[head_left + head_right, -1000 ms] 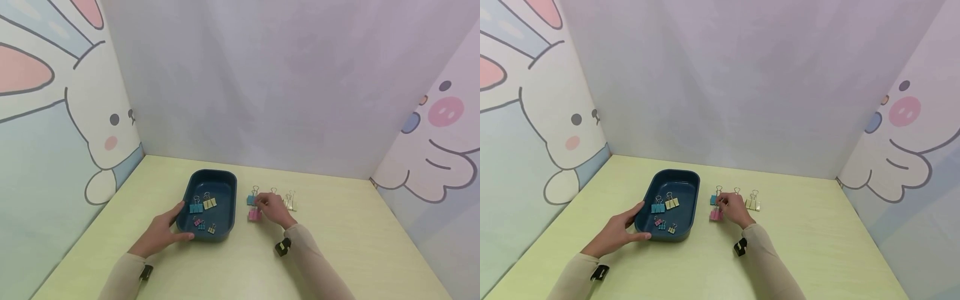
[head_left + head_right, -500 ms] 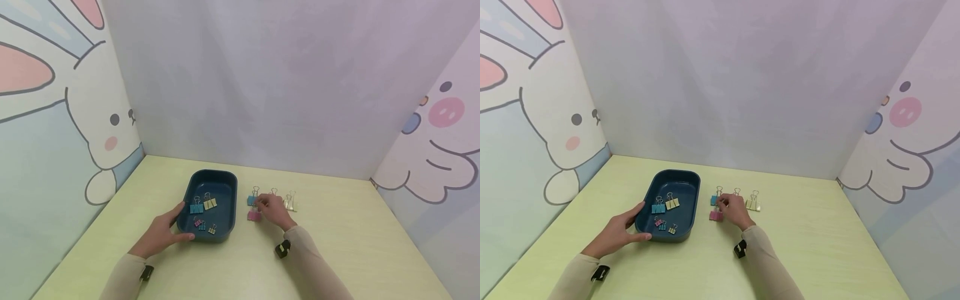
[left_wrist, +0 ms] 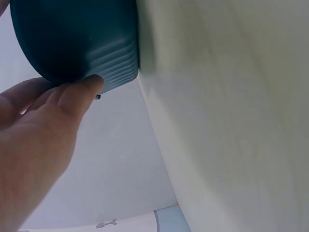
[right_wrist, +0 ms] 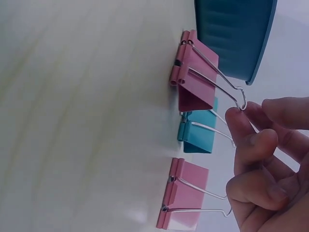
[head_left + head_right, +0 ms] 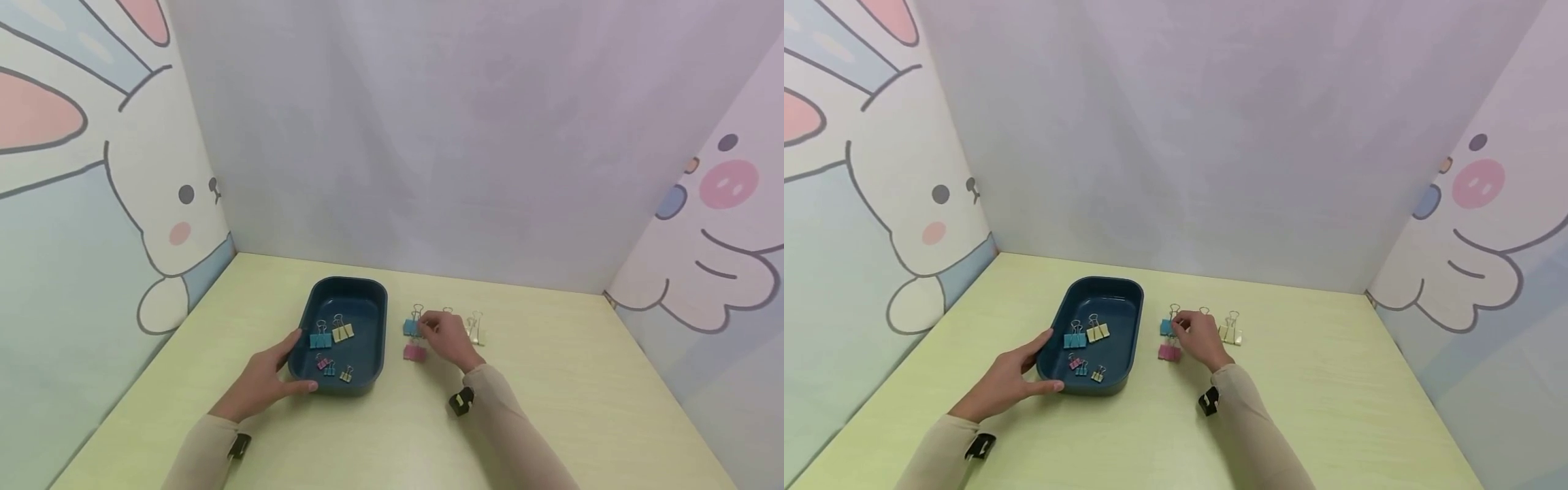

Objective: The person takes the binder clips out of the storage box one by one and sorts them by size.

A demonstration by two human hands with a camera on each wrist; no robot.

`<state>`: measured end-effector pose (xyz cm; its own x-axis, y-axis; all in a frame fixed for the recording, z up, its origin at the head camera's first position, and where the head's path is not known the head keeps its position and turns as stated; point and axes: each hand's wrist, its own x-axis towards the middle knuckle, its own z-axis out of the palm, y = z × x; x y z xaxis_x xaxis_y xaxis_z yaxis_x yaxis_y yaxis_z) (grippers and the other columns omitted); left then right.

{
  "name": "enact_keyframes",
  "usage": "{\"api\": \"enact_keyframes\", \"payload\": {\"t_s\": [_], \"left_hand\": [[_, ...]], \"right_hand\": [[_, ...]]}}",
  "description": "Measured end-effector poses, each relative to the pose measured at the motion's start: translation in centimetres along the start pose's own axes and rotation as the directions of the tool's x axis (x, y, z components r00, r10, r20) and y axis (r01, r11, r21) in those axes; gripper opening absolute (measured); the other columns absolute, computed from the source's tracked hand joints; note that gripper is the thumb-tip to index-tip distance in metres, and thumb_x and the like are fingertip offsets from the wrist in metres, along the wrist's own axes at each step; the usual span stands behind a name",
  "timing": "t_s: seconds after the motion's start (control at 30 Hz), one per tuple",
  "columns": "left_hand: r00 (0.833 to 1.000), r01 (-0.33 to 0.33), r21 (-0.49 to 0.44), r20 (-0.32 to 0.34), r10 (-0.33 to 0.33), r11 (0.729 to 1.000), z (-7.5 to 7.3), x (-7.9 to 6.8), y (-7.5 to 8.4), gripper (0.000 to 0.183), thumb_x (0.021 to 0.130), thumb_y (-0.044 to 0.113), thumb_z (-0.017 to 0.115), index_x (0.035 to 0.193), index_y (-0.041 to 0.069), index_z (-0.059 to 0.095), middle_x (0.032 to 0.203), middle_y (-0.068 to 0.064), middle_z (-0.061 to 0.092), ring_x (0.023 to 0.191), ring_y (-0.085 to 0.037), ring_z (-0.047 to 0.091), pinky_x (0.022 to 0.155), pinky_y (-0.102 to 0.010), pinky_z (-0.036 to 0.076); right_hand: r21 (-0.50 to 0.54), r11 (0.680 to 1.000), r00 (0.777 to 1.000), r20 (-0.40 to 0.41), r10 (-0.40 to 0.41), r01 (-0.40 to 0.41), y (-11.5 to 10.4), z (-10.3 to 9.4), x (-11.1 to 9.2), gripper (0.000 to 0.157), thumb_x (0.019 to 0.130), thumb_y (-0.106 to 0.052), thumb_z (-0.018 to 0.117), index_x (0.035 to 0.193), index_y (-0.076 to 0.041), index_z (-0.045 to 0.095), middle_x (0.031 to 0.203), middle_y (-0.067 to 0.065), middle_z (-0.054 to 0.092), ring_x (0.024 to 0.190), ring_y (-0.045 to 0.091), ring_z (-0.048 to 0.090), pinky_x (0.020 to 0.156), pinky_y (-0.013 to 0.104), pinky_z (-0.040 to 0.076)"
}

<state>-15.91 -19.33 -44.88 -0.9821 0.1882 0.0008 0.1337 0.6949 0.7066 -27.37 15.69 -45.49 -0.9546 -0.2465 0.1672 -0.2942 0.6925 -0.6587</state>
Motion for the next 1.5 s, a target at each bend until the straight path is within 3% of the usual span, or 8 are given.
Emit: {"api": "enact_keyframes", "payload": {"t_s": [0.23, 0.47, 0.83, 1.2, 1.5], "left_hand": [[1.000, -0.010, 0.000, -0.003, 0.010, 1.000, -0.2, 0.0, 0.2, 0.109, 0.080, 0.049, 0.082, 0.159, 0.002, 0.023, 0.164, -0.025, 0.027, 0.144, -0.048, 0.040, 0.114, -0.053, 0.045], [1.000, -0.014, 0.003, -0.009, 0.014, 1.000, -0.3, 0.2, 0.1, 0.109, 0.080, 0.048, 0.082, 0.159, 0.002, 0.023, 0.164, -0.025, 0.027, 0.144, -0.048, 0.039, 0.114, -0.053, 0.045], [1.000, -0.023, 0.014, -0.013, 0.024, 1.000, -0.5, 0.2, -0.2, 0.109, 0.080, 0.049, 0.082, 0.159, 0.002, 0.023, 0.164, -0.025, 0.026, 0.144, -0.047, 0.039, 0.114, -0.053, 0.044], [1.000, -0.004, 0.007, -0.003, 0.004, 1.000, -0.4, 0.2, -0.2, 0.109, 0.080, 0.049, 0.082, 0.160, 0.004, 0.023, 0.164, -0.025, 0.026, 0.144, -0.047, 0.039, 0.114, -0.053, 0.045], [1.000, 0.008, 0.000, -0.005, -0.008, 1.000, -0.3, -0.1, -0.4, 0.108, 0.080, 0.048, 0.082, 0.160, 0.005, 0.023, 0.164, -0.024, 0.027, 0.145, -0.046, 0.039, 0.115, -0.053, 0.044]], "right_hand": [[0.001, 1.000, 1.000, 0.003, -0.018, 0.018, -1.0, -0.7, 0.5, 0.014, 0.096, -0.014, 0.064, 0.096, -0.008, 0.076, 0.085, 0.004, 0.074, 0.069, 0.011, 0.058, 0.059, 0.022, 0.048], [-0.018, 0.997, 0.997, -0.002, -0.078, 0.078, -2.3, -1.3, 1.1, 0.016, 0.098, -0.016, 0.062, 0.098, -0.007, 0.076, 0.090, 0.005, 0.076, 0.069, 0.011, 0.057, 0.064, 0.023, 0.048], [0.016, 0.986, 0.986, 0.008, -0.168, 0.168, -5.3, -1.4, 3.0, 0.016, 0.100, -0.017, 0.061, 0.094, -0.012, 0.075, 0.080, 0.003, 0.075, 0.069, 0.009, 0.065, 0.064, 0.024, 0.054], [0.086, 0.973, 0.964, 0.146, -0.224, 0.213, -8.8, -0.4, 5.2, 0.017, 0.101, -0.019, 0.060, 0.100, -0.012, 0.075, 0.089, 0.009, 0.076, 0.085, 0.030, 0.073, 0.069, 0.026, 0.057], [0.141, 0.968, 0.953, 0.194, -0.234, 0.209, -11.5, 0.3, 6.9, 0.017, 0.101, -0.022, 0.061, 0.100, -0.013, 0.075, 0.085, 0.008, 0.075, 0.074, 0.010, 0.067, 0.069, 0.023, 0.056]]}}
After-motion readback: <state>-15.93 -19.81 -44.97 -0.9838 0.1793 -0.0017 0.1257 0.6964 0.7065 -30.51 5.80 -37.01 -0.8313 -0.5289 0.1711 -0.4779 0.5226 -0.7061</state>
